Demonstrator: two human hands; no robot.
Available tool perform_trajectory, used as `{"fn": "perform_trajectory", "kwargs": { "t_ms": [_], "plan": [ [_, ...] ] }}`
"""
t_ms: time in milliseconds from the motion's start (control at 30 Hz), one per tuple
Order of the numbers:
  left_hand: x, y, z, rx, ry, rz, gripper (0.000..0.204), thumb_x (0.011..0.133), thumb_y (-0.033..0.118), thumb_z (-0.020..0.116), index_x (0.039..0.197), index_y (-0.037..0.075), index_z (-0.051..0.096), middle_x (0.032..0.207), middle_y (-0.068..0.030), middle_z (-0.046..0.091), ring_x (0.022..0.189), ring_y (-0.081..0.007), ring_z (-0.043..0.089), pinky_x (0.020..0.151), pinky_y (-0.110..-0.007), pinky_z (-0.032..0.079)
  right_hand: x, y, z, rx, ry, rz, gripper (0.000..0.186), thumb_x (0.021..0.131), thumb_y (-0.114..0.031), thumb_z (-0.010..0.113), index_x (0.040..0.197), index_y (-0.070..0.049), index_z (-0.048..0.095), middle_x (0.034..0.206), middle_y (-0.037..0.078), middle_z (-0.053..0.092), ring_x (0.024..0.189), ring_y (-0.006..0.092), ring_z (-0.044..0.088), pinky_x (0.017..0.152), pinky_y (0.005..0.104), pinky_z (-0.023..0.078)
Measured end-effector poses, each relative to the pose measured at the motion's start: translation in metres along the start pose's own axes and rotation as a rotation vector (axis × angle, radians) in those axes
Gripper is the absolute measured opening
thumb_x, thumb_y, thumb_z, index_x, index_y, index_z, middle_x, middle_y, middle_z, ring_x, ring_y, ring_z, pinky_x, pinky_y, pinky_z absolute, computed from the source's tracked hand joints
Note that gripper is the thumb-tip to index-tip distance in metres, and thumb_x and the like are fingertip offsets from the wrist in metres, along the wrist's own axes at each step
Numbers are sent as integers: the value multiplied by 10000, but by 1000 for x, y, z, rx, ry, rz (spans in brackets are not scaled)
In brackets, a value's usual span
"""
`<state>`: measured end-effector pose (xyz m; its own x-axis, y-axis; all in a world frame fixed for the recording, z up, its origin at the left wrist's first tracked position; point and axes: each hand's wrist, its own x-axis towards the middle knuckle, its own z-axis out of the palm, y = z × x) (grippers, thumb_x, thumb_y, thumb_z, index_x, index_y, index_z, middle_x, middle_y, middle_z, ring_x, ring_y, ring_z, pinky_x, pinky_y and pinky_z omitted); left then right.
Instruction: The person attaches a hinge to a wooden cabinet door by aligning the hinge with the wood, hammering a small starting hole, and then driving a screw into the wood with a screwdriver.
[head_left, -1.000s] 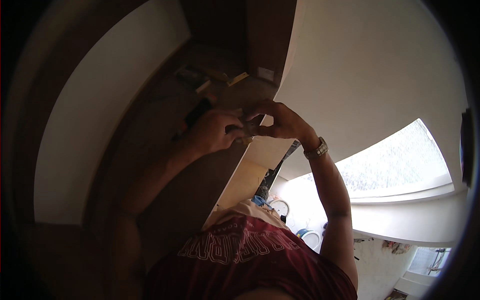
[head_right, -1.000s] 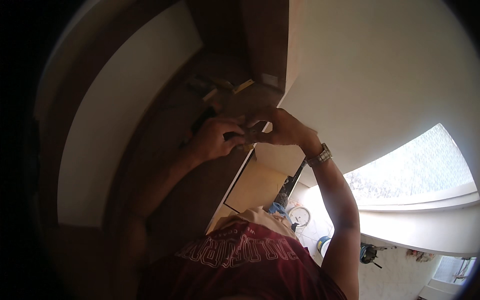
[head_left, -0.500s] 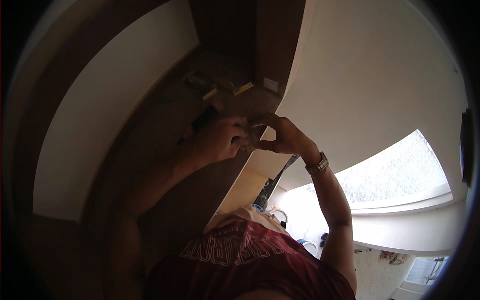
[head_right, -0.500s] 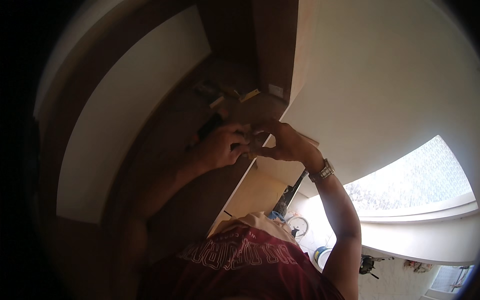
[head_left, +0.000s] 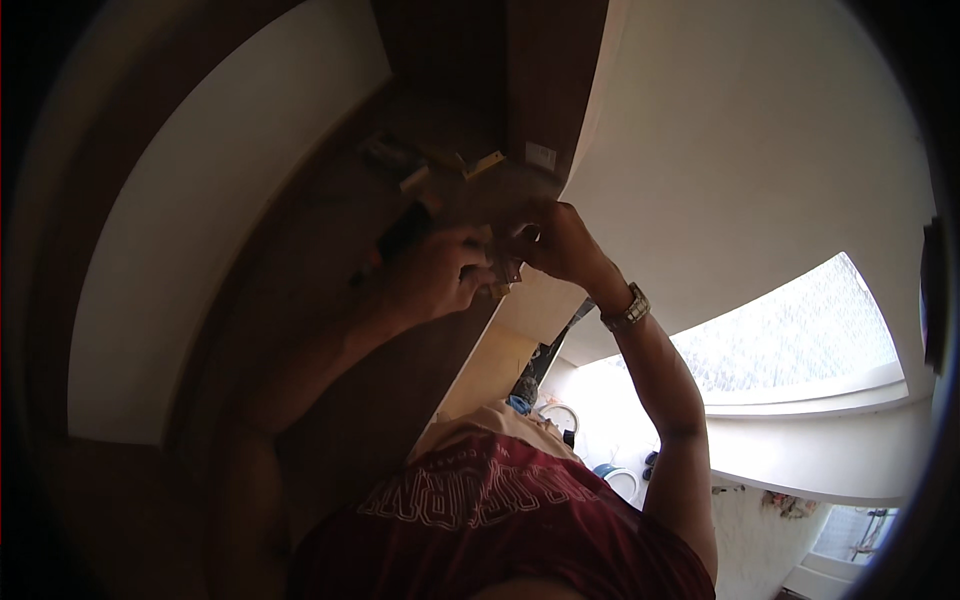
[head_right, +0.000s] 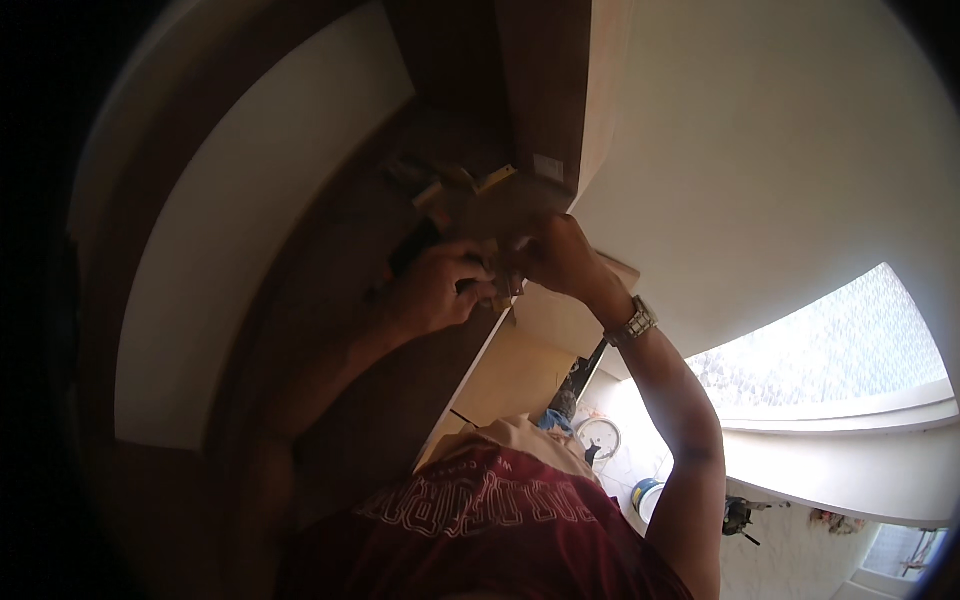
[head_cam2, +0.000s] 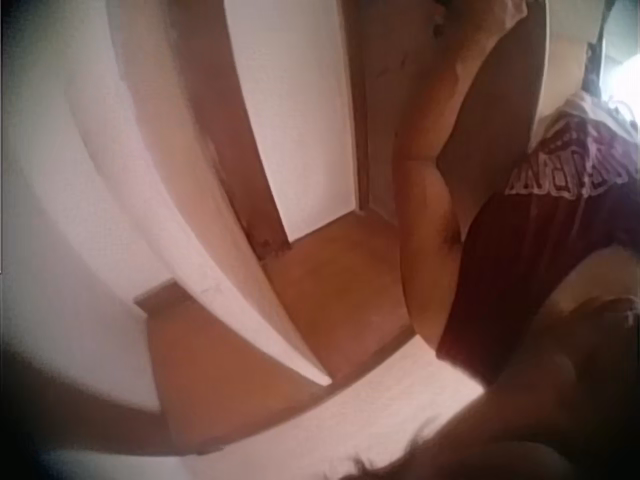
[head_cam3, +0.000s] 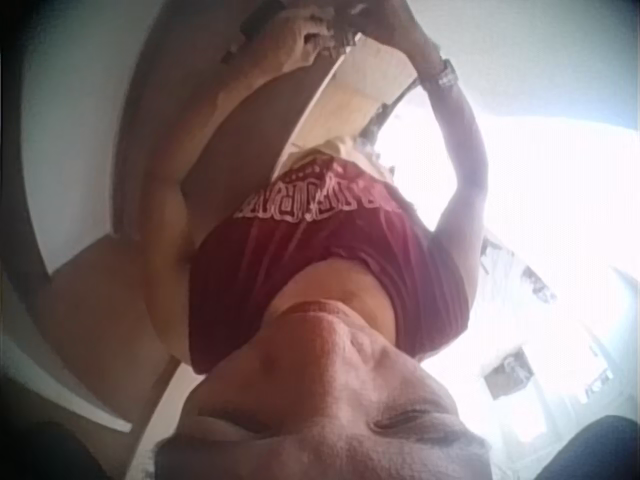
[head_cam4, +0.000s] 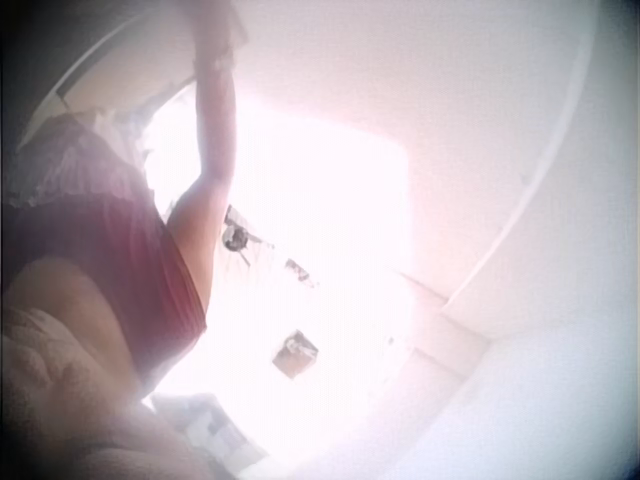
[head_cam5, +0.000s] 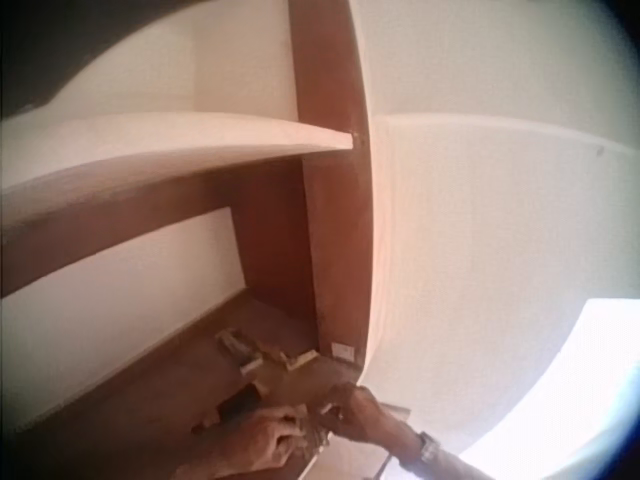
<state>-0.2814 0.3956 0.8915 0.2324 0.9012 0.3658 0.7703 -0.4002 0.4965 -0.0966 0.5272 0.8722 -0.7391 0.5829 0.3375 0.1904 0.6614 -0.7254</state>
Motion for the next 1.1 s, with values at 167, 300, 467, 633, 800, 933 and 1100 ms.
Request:
{"fn": "perform_trajectory", "kwargs": {
  "t_ms": [167,300,467,633,800,933,1100],
  "plan": [
    [0,2,-1,-48,-10,-44,174,767,100,812,897,11,739,1031,-153,681,969,-329,674,875,-393,539,5,-2,1,22,-57,-76,127,782,-29,764,903,-5,736,858,125,744,754,226,740,663,321,575],
    [0,1,0,-26,13,-6,170,773,97,808,904,12,741,1019,-154,679,951,-324,677,853,-388,545,5,-3,-1,69,-63,-78,101,780,-26,767,867,8,730,840,130,740,731,230,737,653,319,573],
    [0,-1,1,-22,16,-25,161,779,91,803,904,11,740,1008,-150,676,943,-315,677,843,-383,545,6,-7,1,32,-56,-54,122,769,-70,789,836,9,724,794,137,729,711,225,733,651,328,568],
    [-1,2,-2,15,-31,-64,160,798,116,792,912,16,739,1012,-138,679,938,-309,675,835,-386,542,11,-12,2,-65,-125,-18,142,756,-112,800,829,-12,730,776,133,725,702,244,729,648,345,564],
    [-2,2,-6,22,-15,-22,155,816,124,781,925,22,740,1014,-138,686,966,-307,676,840,-386,543,20,-21,1,-316,-213,15,168,755,-176,802,850,-50,742,786,134,726,711,284,725,656,364,560],
    [-10,-19,-52,59,181,-72,162,855,136,759,967,21,739,1060,-140,704,960,-269,701,850,-381,547,27,-21,3,-329,-136,-117,203,765,-192,794,921,-70,747,787,126,728,714,285,726,662,361,557],
    [-39,-52,-156,197,45,-494,175,852,84,728,1018,31,744,1036,-149,733,861,-273,723,856,-403,553,23,-16,-6,-225,-215,2,204,773,-185,794,929,-63,745,789,102,736,692,223,732,645,340,562]
  ]
}}
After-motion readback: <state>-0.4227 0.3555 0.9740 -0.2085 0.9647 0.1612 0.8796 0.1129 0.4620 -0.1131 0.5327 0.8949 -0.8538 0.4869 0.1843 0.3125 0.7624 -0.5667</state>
